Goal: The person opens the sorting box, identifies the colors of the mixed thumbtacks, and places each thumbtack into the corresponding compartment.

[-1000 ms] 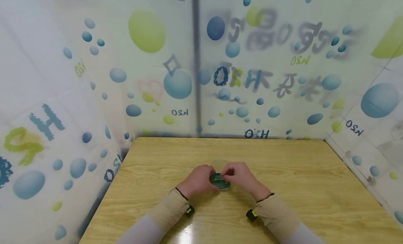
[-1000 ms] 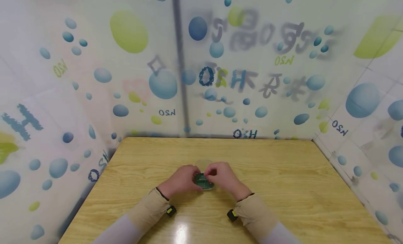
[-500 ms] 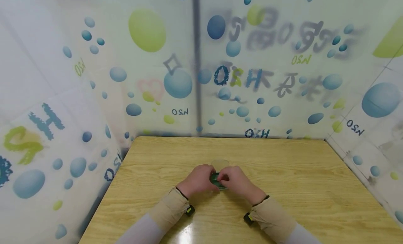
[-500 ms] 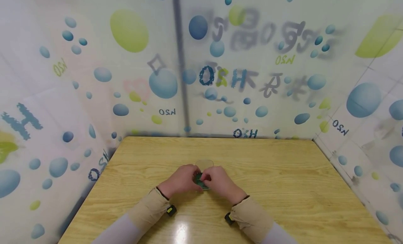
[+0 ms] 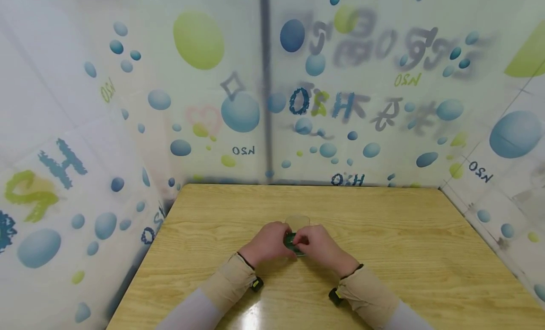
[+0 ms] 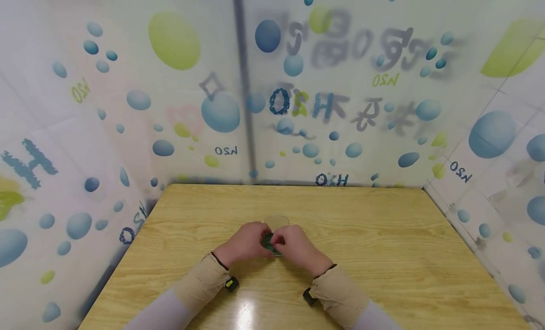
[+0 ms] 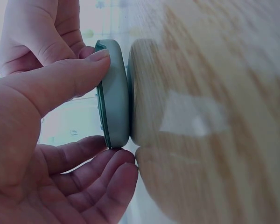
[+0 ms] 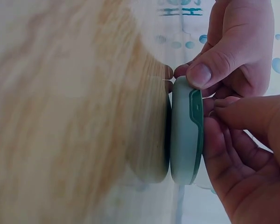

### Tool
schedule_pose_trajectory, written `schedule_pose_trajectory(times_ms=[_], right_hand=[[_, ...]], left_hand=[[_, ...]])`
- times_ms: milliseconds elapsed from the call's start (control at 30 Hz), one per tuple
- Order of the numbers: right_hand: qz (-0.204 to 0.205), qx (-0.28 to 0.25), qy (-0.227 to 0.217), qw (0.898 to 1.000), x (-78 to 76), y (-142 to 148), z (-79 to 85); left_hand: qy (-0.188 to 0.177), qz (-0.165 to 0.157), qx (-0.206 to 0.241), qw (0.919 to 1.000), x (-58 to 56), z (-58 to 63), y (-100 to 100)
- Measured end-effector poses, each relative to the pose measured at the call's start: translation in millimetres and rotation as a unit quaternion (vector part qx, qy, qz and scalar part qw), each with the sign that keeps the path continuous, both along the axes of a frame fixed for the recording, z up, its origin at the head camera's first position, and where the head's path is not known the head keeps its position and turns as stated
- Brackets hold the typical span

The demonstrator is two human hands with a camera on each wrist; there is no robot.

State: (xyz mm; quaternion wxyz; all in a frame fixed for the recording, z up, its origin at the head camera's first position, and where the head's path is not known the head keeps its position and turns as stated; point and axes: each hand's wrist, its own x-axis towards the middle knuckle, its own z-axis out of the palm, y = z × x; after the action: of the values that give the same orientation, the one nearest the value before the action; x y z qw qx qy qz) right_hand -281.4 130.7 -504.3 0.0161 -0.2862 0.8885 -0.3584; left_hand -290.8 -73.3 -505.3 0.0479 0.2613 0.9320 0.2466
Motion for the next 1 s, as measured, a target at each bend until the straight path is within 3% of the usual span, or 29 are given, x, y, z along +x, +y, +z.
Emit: schedule_pose_trajectory(times_ms=[233,500,733,833,1000], right_hand=[[-0.016,-0.032,-0.020,0.999,-3.3,9,1.7],[-0.089,-0.049,-0.053,0.993,-11.8,24,10.5],[-0.132,-0.034,-0.049,0.989,-18.1,35,13.7],[-0.146,-0.059,-0.101,0.982,-19.1,39,16.0],[-0.157,-0.108,-0.205,0.960,-19.2,43,19.1]], left_hand=[[-0.010,-0.001,-0.001,1.0000,-0.1,-0.1,0],[-0.018,0.006,0.009,0.9998,-1.6,1.4,0],[-0.017,0.007,0.002,0.9998,-0.9,4.6,1],[-0.019,0.012,0.002,0.9997,0.0,6.9,0],[-0.043,0.039,0.004,0.9983,1.0,10.1,-2]])
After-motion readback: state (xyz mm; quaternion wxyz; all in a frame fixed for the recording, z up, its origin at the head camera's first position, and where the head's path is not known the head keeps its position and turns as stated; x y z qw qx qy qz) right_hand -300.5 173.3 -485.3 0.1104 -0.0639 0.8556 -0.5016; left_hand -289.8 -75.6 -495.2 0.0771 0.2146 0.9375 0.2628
